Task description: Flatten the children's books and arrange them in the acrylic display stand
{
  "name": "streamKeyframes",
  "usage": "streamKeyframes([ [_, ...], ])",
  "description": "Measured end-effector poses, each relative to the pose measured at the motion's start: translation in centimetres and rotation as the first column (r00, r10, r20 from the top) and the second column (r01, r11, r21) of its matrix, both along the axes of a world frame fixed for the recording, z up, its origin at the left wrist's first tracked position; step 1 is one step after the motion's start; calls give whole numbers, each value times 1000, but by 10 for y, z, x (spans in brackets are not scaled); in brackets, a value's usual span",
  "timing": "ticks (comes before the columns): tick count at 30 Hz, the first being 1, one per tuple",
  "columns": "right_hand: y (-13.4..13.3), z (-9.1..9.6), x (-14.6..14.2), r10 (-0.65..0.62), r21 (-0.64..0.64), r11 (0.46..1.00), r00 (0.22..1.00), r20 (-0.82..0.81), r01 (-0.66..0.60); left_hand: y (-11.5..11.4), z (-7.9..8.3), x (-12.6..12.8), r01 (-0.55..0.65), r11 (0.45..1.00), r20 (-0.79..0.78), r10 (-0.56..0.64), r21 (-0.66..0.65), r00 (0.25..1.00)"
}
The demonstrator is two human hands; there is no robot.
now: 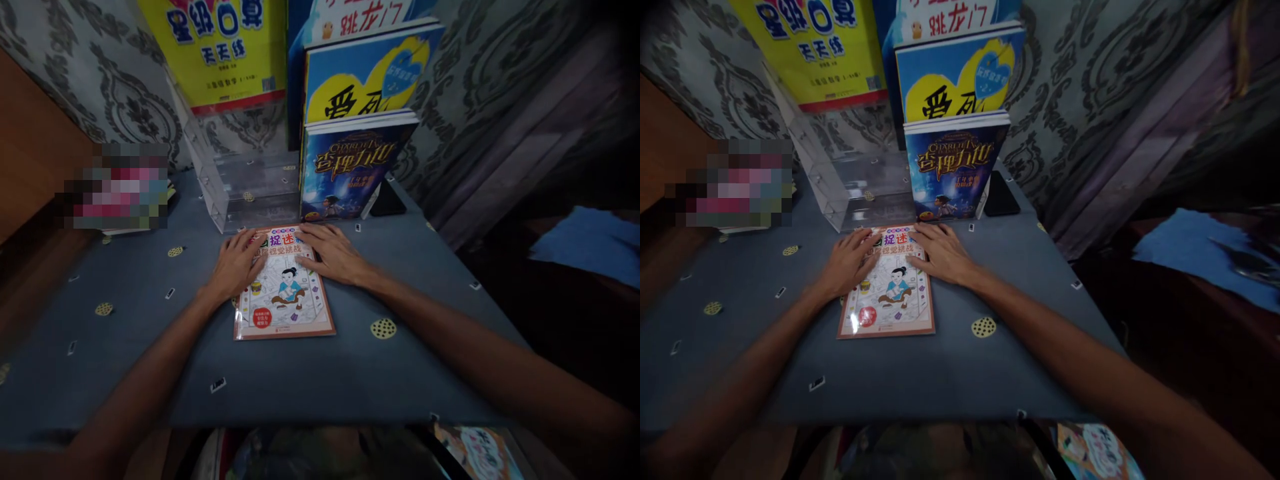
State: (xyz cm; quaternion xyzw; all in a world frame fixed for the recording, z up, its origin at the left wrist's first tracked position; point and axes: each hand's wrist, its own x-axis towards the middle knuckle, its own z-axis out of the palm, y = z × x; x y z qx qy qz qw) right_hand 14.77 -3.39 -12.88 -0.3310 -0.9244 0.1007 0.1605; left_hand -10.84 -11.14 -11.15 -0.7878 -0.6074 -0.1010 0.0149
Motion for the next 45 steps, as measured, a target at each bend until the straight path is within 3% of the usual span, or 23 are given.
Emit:
streamKeyframes([
  [37, -15, -3, 11, 45, 13, 999, 999, 10, -45, -3, 3, 5, 42, 999, 50, -43, 21, 998],
  [45, -44, 0, 24, 186, -17, 982, 983, -1, -186, -3, -1, 3, 49, 999, 69, -50, 17, 996],
])
